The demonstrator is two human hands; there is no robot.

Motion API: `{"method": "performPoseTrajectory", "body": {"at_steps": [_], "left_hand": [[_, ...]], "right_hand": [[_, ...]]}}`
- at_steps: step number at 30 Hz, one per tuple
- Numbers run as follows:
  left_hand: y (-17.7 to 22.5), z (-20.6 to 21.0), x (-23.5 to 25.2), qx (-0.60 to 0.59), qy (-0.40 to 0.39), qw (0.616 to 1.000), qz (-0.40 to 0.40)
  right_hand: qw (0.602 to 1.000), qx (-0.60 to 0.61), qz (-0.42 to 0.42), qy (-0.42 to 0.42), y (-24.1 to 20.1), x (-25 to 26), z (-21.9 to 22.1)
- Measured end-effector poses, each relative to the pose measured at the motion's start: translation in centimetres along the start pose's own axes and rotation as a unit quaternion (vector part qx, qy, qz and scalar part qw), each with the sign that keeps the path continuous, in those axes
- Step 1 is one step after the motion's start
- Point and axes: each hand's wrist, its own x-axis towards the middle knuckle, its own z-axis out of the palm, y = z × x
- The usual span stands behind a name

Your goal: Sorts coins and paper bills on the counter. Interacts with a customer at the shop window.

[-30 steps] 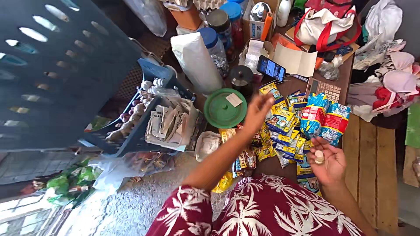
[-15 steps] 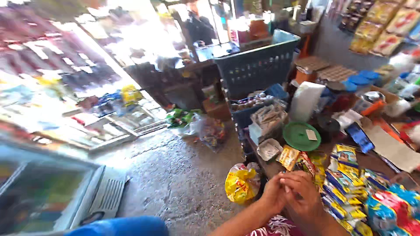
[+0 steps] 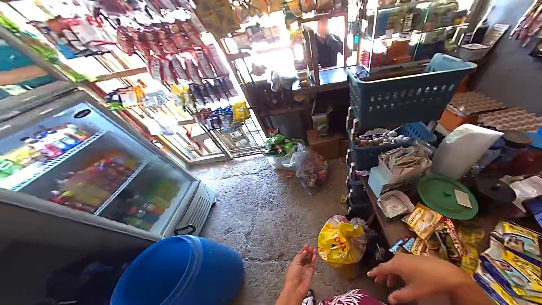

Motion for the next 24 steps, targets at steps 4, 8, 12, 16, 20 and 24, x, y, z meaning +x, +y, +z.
{"method": "performPoseTrajectory", "body": {"at_steps": [4,8,12,16,20,24], "left_hand": [[4.2,0.5,0.2,-0.011,-0.117,0.993,-0.016],[10.6,-1.0,3.3,-0.036,-0.187,0.982,-0.015],[19.8,-1.6,7.0,0.023,-0.316,0.946,0.074],[27.8,-1.1,9.4,0.057,-0.355,0.923,0.137],[32.7,-0.7,11.2,-0.042,-0.377,0.918,0.114],[35.2,-0.7,13.0,-0.085,-0.412,0.903,0.084]], "right_hand": [[0.993,-0.049,0.089,0.061,1.6,9.7,3.9],[0.997,0.036,0.023,0.062,0.0,17.6,5.7],[0.992,0.067,0.045,0.100,-0.8,25.0,5.7],[0.991,0.054,0.081,0.094,-1.9,30.7,5.3],[0.991,0.074,0.101,0.055,-2.1,35.0,5.0],[0.989,0.094,0.114,0.002,-1.4,38.1,3.8]]}}
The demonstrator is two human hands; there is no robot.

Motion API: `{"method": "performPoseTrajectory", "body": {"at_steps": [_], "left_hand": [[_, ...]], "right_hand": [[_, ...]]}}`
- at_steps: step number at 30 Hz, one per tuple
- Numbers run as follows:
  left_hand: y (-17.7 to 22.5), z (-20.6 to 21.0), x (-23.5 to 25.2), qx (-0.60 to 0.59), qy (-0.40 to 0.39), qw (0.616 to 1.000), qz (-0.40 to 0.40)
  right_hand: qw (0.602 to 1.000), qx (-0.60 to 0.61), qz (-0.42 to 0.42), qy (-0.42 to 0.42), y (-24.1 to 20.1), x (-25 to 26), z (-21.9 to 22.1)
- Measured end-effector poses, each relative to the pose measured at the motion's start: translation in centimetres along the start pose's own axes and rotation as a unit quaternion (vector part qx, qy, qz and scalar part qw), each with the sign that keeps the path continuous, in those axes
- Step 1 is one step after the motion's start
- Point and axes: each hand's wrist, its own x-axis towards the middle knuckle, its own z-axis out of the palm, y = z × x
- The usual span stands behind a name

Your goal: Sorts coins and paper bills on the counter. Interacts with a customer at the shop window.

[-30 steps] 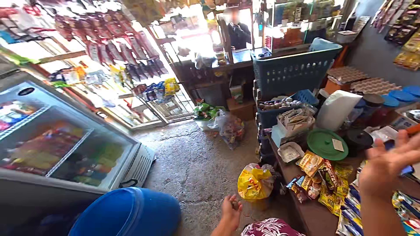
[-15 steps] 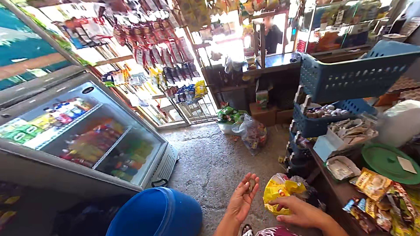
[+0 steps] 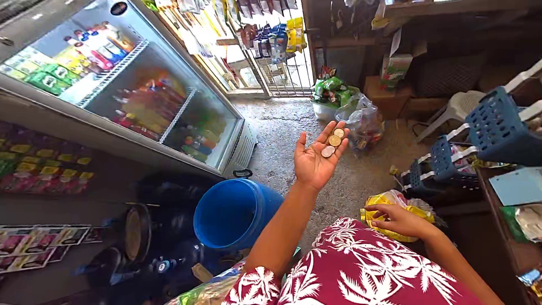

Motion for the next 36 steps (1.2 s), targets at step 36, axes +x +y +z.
{"method": "performPoseTrajectory", "body": {"at_steps": [36], "left_hand": [[-8.1,-4.1,51.4,0.058,0.156,0.936,-0.311]], "right_hand": [[0.862,-0.304,-0.119,0.386,2.6,30.3,-41.4]]}}
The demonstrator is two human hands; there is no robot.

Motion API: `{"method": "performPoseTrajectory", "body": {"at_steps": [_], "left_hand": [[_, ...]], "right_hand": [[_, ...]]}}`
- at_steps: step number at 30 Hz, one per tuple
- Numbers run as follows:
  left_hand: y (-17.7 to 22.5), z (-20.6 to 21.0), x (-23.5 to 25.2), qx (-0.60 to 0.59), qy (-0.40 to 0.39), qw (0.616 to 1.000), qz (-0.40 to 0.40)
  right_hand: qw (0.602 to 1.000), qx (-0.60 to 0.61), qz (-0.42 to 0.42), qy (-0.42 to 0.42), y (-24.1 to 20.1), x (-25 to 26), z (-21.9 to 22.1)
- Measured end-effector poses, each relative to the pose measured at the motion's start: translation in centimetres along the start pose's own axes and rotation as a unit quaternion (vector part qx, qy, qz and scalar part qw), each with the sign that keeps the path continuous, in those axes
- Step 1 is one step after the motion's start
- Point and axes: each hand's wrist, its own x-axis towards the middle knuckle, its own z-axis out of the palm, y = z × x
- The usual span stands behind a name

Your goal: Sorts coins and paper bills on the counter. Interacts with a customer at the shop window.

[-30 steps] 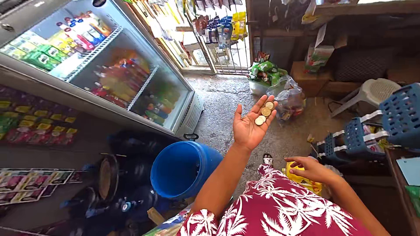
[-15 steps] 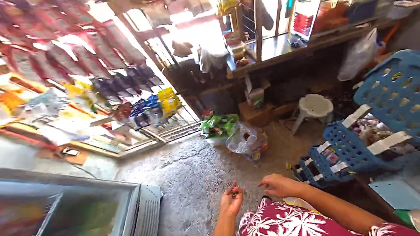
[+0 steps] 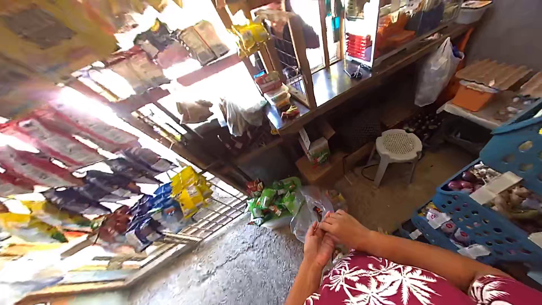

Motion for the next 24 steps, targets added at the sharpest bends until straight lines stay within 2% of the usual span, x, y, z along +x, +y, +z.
{"method": "performPoseTrajectory", "body": {"at_steps": [3,5,8,13,18,22,24], "left_hand": [[3.4,1.3,3.5,0.049,-0.079,0.995,-0.017],[5.3,2.5,5.0,0.095,-0.047,0.994,-0.025],[7.4,2.8,7.0,0.109,-0.021,0.993,-0.028],[9.9,1.7,9.9,0.029,-0.054,0.998,0.020],[12.0,2.3,12.9,-0.025,-0.057,0.988,0.140],[12.0,3.4,16.3,-0.119,-0.097,0.952,0.265],[11.2,4.3,17.9,-0.158,-0.098,0.936,0.298]], "right_hand": [[0.999,-0.007,0.016,0.043,2.8,3.5,-1.2],[0.987,0.125,0.099,0.018,4.8,5.4,-2.7],[0.925,0.302,0.227,0.049,8.5,8.0,-5.0],[0.852,0.384,0.341,0.102,17.6,13.4,-9.7],[0.834,0.395,0.327,0.202,29.1,20.0,-14.7],[0.823,0.413,0.308,0.238,38.5,26.0,-19.0],[0.815,0.425,0.309,0.244,42.9,29.3,-20.2]]}}
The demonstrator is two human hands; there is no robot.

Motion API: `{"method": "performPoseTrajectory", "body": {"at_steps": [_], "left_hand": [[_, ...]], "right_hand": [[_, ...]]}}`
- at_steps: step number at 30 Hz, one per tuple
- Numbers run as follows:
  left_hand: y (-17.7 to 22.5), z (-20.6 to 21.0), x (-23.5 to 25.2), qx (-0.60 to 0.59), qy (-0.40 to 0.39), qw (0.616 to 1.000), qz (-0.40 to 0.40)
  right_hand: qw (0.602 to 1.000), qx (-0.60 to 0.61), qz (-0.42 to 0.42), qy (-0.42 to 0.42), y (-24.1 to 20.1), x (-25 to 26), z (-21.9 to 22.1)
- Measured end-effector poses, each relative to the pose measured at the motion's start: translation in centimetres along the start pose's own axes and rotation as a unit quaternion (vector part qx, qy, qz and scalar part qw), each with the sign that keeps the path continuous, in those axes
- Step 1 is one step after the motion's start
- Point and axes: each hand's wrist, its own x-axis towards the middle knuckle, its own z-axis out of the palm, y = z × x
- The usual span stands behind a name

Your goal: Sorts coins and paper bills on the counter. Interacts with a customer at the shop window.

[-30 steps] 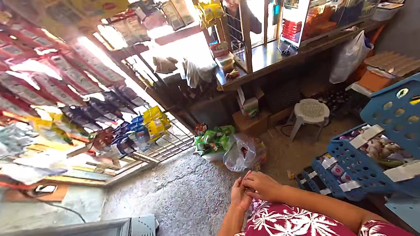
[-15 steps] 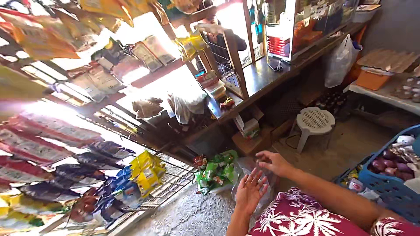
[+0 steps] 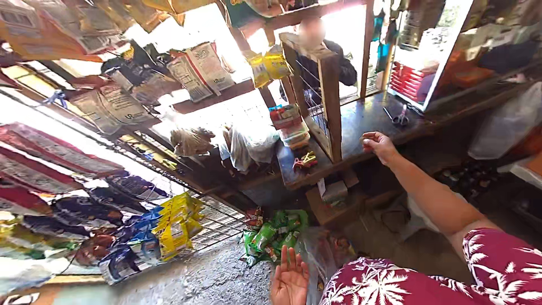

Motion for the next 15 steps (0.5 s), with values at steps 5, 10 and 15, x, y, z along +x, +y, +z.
{"method": "performPoseTrajectory", "body": {"at_steps": [5,10,15], "left_hand": [[-4.5,1.1,2.6,-0.040,0.062,0.997,0.017],[-6.0,2.3,3.1,-0.009,0.129,0.990,0.050],[-7.0,2.0,2.6,-0.023,0.173,0.980,0.097]], "right_hand": [[0.998,-0.057,0.020,-0.019,0.5,11.6,-0.3],[0.987,-0.156,0.029,-0.037,1.8,20.2,1.1],[0.960,-0.272,0.041,-0.045,2.3,25.5,2.7]]}}
